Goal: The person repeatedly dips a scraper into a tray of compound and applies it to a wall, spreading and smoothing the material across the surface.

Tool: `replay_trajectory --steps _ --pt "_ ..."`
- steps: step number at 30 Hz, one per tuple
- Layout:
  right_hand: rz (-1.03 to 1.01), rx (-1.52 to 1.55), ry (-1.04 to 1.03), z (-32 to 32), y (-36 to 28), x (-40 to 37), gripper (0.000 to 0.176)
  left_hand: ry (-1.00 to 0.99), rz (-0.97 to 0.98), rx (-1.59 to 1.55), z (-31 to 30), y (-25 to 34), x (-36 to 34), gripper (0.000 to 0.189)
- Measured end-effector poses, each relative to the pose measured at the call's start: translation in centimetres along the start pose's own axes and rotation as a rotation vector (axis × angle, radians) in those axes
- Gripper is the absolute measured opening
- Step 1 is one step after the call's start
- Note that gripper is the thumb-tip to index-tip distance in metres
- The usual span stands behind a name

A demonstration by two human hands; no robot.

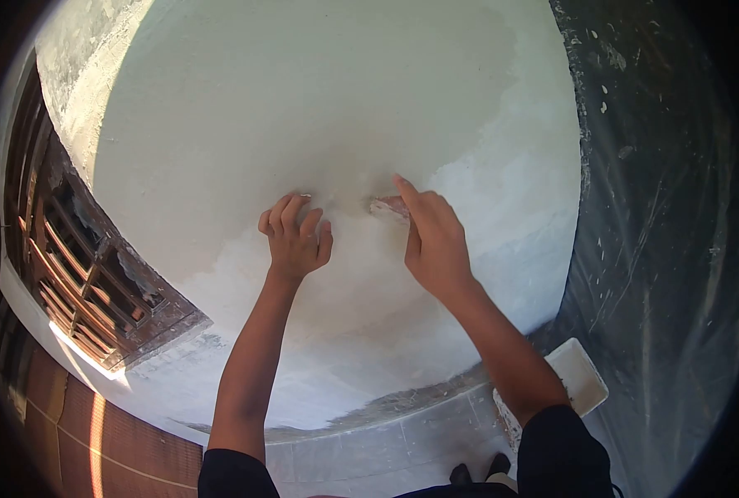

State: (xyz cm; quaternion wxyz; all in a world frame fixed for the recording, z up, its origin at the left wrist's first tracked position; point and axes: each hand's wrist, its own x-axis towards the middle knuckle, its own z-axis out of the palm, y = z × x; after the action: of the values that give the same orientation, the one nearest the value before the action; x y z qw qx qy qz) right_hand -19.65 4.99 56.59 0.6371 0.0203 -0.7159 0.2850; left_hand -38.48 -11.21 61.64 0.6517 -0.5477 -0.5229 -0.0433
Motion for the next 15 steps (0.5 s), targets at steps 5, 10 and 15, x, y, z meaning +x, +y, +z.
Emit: replay_trajectory --steps 5,10,15 --pt "-0.141 0.051 -0.304 -1.3 1.6 5.4 0.066 -0.037 0.006 0.045 0.9 0.7 0.7 0.031" --pt "-0.210 0.076 -0.295 0.2 3.6 7.5 0.065 -0.030 -0.066 0.048 0.8 0.8 0.3 0.031" --pt "-0.134 0.177 -0.248 -0.4 2.2 7.6 0.062 -0.025 -0.064 0.052 1.0 0.7 0.5 0.034"
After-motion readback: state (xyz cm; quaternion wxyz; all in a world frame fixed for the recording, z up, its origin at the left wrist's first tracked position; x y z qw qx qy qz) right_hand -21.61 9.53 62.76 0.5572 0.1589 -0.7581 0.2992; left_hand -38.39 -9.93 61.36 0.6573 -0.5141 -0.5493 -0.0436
